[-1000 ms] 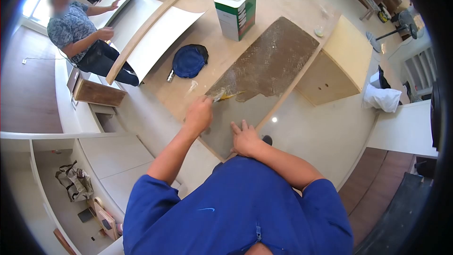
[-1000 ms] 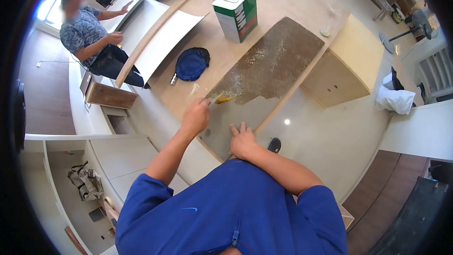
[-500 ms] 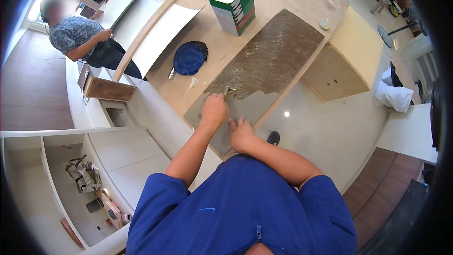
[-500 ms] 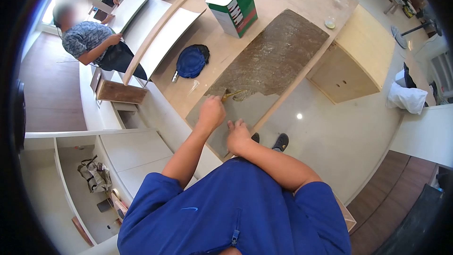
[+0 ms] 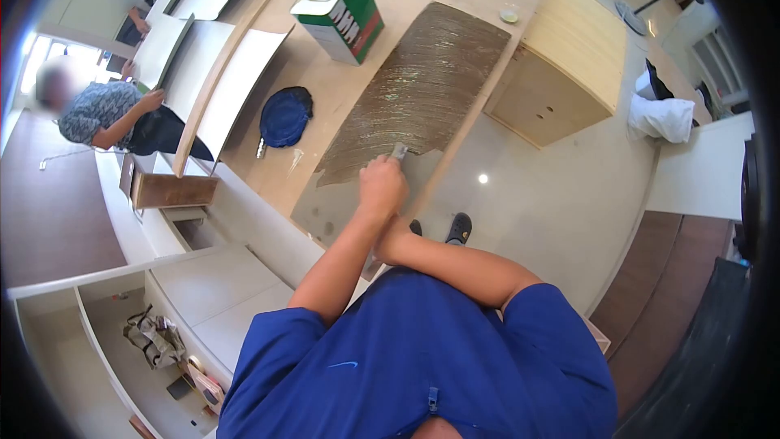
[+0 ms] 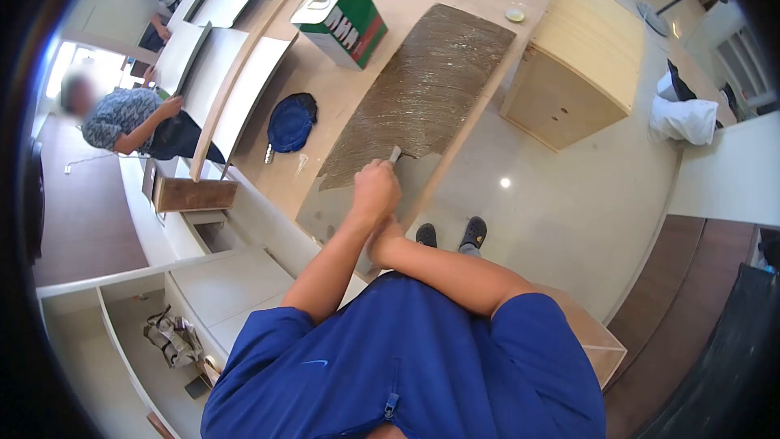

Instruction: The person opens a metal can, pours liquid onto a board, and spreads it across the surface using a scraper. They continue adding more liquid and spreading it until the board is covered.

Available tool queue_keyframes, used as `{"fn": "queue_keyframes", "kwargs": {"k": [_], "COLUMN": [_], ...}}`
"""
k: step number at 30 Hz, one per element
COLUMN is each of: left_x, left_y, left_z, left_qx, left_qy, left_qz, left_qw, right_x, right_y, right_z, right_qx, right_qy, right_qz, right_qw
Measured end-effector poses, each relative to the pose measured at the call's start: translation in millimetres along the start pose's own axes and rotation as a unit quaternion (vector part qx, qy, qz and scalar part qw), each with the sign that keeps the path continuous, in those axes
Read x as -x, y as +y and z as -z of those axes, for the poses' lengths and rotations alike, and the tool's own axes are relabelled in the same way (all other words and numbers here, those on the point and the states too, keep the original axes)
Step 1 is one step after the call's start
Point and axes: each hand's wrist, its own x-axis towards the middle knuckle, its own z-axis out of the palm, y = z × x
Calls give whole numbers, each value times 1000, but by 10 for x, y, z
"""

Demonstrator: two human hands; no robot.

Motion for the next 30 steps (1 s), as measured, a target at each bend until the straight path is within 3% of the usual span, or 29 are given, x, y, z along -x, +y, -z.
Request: {"fn": "queue_keyframes", "kwargs": {"k": [3, 5, 6, 8, 9, 11, 14, 16, 17, 21, 25, 30], "left_x": [-39, -22, -37, -94, -123, -172, -36, 55, 93, 317, 655, 806], "left_y": [305, 492, 516, 535, 548, 583, 402, 86, -95, -587, -1084, -1332], "left_z": [-119, -83, -89, -84, -39, 161, 617, 712, 698, 651, 462, 710], "left_qx": [15, 16, 23, 37, 33, 27, 74, 82, 78, 47, -67, -47], "left_qy": [-17, -32, -41, -59, -93, -161, -80, 5, 2, 37, 35, 35], "left_qz": [-64, -111, -129, -163, -154, -135, -147, -158, -151, -168, -193, -225], "left_qw": [998, 993, 990, 984, 983, 977, 983, 984, 985, 984, 978, 973], "right_x": [-26, 20, 144, 103, -71, -179, -32, 151, 189, 113, 87, 431], "right_y": [52, 73, 32, 32, 79, 115, 6, -76, -98, -150, -150, -253], "right_z": [-285, -305, -56, -154, -555, -720, -150, -35, -32, -119, -89, 259], "right_qx": [-37, -28, -22, -33, -49, -55, -7, 64, 101, 170, 82, 59], "right_qy": [142, 143, 95, 151, 255, 273, 21, 83, 114, 88, 72, 6], "right_qz": [24, 15, 4, 9, 23, 22, -29, -38, -40, -18, -19, -13], "right_qw": [989, 989, 995, 988, 966, 960, 999, 994, 987, 981, 994, 998]}}
